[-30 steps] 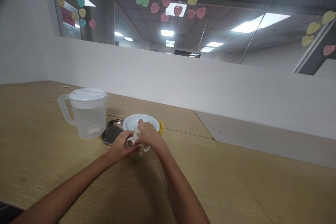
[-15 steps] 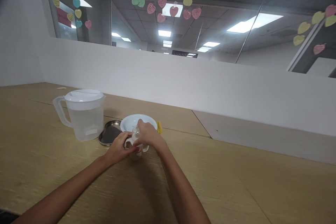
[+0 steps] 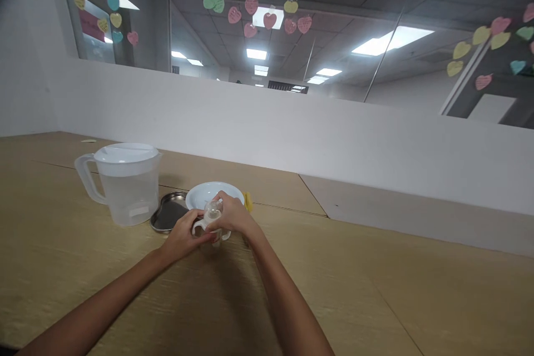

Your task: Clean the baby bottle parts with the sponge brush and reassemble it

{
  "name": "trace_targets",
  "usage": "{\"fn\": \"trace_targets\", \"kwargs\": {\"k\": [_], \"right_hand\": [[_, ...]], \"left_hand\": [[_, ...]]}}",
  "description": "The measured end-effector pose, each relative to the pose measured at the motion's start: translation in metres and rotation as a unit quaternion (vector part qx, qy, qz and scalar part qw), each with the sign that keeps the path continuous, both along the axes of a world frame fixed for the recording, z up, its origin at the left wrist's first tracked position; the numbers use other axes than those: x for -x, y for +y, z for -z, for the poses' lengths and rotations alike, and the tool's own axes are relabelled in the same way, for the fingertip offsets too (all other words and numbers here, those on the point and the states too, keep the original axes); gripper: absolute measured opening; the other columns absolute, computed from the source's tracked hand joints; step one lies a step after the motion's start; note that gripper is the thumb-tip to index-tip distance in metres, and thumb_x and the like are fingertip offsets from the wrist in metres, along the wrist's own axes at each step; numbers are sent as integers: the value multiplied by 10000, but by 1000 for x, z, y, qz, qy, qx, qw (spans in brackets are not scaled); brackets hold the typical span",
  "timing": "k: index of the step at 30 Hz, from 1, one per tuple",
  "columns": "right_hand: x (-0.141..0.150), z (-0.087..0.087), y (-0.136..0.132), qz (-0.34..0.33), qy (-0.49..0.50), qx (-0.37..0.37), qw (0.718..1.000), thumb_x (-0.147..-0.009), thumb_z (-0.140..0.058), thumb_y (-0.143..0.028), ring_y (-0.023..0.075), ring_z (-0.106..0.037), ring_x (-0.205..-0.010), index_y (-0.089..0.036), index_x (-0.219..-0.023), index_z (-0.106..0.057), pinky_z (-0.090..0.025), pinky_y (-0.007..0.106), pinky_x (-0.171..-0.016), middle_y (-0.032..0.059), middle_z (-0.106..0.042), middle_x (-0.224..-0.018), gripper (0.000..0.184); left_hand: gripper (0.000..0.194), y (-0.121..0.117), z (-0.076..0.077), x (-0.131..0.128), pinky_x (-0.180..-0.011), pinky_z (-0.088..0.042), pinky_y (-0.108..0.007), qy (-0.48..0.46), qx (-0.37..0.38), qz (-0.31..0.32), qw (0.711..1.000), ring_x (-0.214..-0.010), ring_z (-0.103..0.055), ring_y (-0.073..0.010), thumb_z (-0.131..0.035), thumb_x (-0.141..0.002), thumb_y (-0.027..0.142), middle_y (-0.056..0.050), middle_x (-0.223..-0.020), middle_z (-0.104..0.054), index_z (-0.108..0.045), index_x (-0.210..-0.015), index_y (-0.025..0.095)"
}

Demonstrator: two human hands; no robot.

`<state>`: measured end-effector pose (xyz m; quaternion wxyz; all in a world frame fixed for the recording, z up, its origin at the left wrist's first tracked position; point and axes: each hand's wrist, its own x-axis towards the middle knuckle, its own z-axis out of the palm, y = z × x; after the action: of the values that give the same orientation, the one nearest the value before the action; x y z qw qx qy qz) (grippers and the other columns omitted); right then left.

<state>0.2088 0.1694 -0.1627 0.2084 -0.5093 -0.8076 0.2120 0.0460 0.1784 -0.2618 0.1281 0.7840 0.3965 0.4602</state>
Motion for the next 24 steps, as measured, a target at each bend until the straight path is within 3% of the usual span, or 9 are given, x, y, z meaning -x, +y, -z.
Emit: {"fn": "trace_targets", "kwargs": {"k": [14, 24], "right_hand": [[4, 6, -5, 14, -1, -9, 1000, -518, -728, -266, 133, -522, -760, -202, -979, -425, -360, 204, -590, -15, -571, -851, 556], [-2, 3, 0, 3, 47, -4, 999, -555, -722, -397, 115, -524, -737, -192, -960, -581, -370, 198, -591, -4, -591, -831, 475]], "left_hand": [[472, 1, 9, -2, -852, -454, -366, 0, -23, -5, 1000, -976, -555, -215, -600, -727, 482, -67, -1046, -603, -521, -1099, 201], [494, 2, 10, 0, -859, -462, -360, -10, -54, -5, 998, -988, -562, -217, -632, -704, 477, -76, -1060, -616, -533, -1100, 198]]}}
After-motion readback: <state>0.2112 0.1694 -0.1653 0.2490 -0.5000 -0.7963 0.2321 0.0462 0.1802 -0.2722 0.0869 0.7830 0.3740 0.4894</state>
